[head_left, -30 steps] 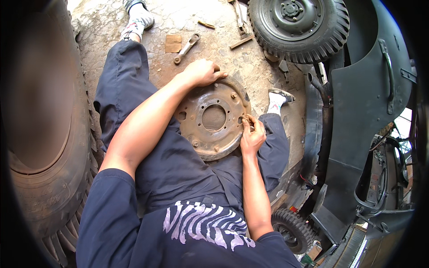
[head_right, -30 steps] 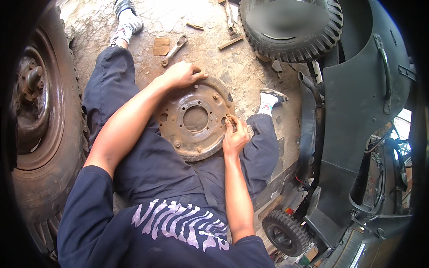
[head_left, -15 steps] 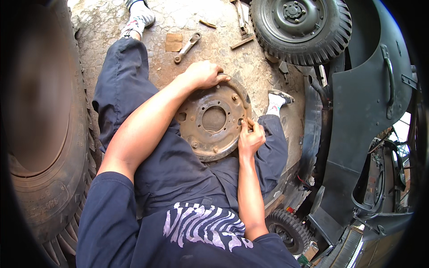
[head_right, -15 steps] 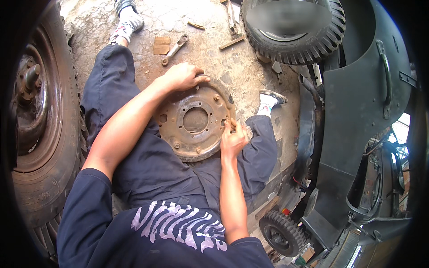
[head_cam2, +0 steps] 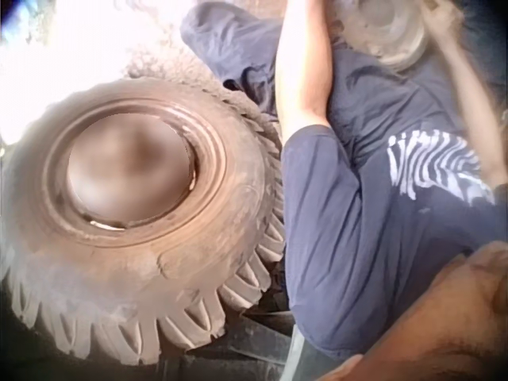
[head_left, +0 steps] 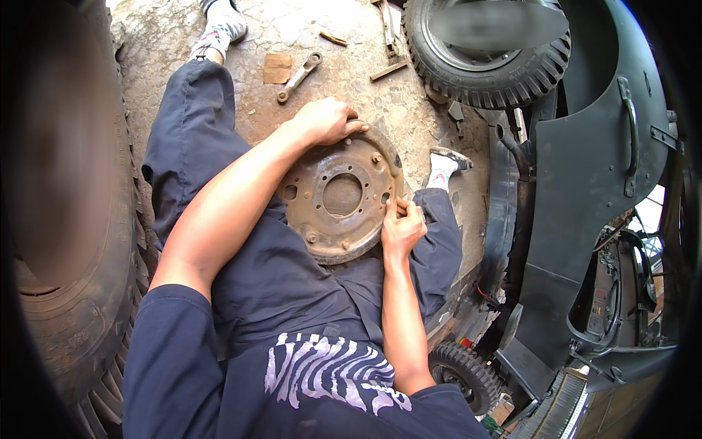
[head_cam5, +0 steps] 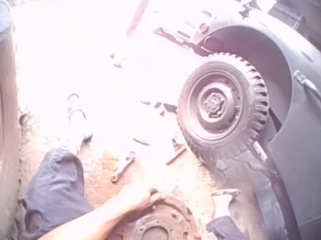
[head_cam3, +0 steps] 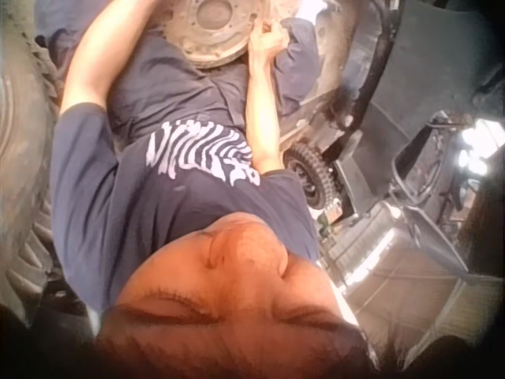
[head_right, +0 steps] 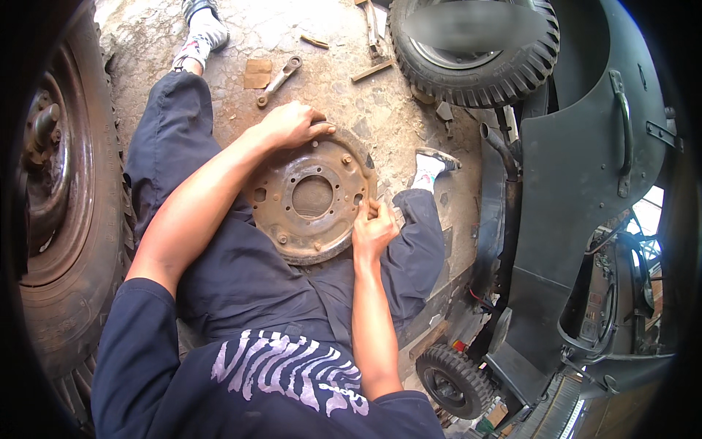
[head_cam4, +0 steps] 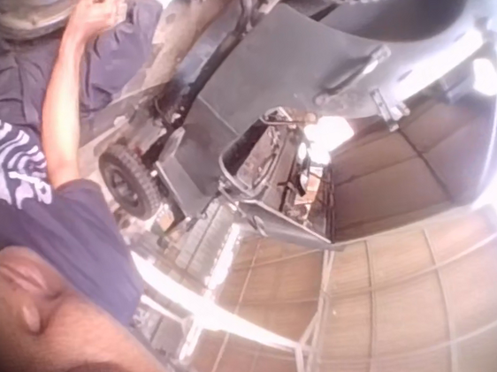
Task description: The person sits on the ground and cleans a wheel hub by hand, removing rust and debris from the surface and bolt holes. The person repeatedly scrubs different areas of the hub with a small abrasive pad.
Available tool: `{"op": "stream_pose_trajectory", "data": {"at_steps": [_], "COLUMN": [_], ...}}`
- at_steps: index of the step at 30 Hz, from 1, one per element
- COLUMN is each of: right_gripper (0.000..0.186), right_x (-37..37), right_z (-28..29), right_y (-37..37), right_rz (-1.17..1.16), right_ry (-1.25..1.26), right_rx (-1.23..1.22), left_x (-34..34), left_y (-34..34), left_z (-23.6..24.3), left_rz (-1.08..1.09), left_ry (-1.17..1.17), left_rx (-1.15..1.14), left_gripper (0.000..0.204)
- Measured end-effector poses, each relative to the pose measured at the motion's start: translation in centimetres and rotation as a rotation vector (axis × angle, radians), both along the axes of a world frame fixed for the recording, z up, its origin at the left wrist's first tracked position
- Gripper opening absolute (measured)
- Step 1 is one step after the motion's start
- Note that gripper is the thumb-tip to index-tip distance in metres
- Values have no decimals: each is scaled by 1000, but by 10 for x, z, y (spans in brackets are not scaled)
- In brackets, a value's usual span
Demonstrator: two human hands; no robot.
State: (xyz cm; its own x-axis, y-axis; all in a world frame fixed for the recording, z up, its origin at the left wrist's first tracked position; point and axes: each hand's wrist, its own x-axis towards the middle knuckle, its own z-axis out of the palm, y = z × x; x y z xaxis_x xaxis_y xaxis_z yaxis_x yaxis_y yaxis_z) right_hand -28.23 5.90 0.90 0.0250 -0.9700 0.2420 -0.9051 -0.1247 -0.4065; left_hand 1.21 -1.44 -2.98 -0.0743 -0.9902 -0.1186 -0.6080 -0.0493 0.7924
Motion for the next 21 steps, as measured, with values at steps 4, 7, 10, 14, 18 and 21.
{"op": "stream_pose_trajectory", "data": {"at_steps": [4, 7, 10, 14, 18, 21], "right_gripper": [17, 18, 20, 20, 20, 19], "right_x": [12, 15, 3, -5, 14, 6], "right_z": [-4, -1, 5, 4, 3, 5], "right_y": [-31, -29, -6, -5, -40, -37], "right_rz": [118, 77, -15, -51, 43, 3], "right_ry": [33, 22, -35, 87, 82, 50], "right_rx": [-175, -95, 21, 61, -65, 67], "left_x": [0, 0, 2, 2, -3, -3], "left_y": [-1, -3, -1, -2, -5, -8], "left_z": [0, -1, -3, -6, -12, -26], "left_rz": [-5, 2, 8, 16, 31, 31], "left_ry": [-1, -19, -31, -5, 15, 15], "left_rx": [-5, 9, 43, 34, 21, 15], "left_gripper": [57, 57, 58, 59, 58, 58]}}
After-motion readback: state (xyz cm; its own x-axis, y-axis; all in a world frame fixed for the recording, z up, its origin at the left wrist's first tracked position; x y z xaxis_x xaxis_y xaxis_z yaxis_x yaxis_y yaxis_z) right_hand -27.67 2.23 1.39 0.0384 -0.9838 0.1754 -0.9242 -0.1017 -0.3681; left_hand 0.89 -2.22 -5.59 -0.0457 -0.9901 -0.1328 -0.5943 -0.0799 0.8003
